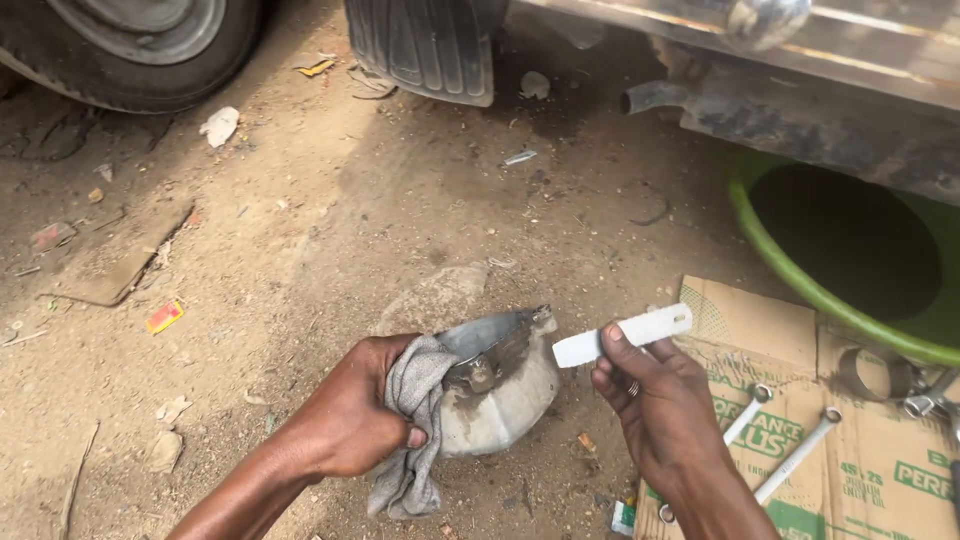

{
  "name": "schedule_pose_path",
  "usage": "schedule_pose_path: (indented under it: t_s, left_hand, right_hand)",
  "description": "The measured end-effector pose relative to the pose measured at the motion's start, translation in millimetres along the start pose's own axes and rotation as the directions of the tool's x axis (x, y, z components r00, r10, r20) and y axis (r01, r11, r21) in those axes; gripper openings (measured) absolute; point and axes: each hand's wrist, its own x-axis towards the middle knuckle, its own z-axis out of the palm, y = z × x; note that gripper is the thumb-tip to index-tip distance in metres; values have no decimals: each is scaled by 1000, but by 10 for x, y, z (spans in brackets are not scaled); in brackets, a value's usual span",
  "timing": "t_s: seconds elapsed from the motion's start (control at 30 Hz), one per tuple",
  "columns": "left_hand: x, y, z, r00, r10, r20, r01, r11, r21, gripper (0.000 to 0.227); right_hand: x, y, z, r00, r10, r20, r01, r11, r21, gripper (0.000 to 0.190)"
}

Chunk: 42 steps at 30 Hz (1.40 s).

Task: Scraping gasket residue or buildup from the flange of a metal car engine housing using a scraper tool.

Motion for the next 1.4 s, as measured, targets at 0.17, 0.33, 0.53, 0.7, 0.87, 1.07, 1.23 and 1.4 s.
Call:
schedule_pose_path:
  t_s: [0.17,0.33,0.53,0.7,0.87,1.07,1.23,1.4]
  left_hand:
    - [-139,-76,0,999,-21,-28,18,995,-95,53]
    - [-203,-30,62,999,-47,28,49,994,-100,51]
    - [-201,78,107,997,-56,45,61,991,-122,45]
    - [-212,244,237,979,-107,-174,117,992,50,28]
    - [-276,38,363,953,8,-301,-25,998,-51,34]
    - [-346,26,436,915,-13,-404,-30,994,-102,42]
    - [-327,31,469,903,23,-430,-35,999,-21,37]
    - [-253,-34,449,904,-14,-426,-12,998,-59,38]
  right_hand:
    - [-42,159,169,998,64,12,-64,998,29,21]
    - [-186,126,208,998,55,-2,-55,998,6,23]
    - [-225,125,112,998,44,33,-46,997,61,22]
    - [-302,164,23,997,46,63,-52,994,101,21]
    - [-442,70,103,997,-19,78,13,997,81,19]
    - [-435,153,132,990,-62,123,54,996,68,18]
    - [-388,72,128,989,-95,117,101,994,-45,20]
    - [-445,124,310,988,-93,124,105,990,-94,18]
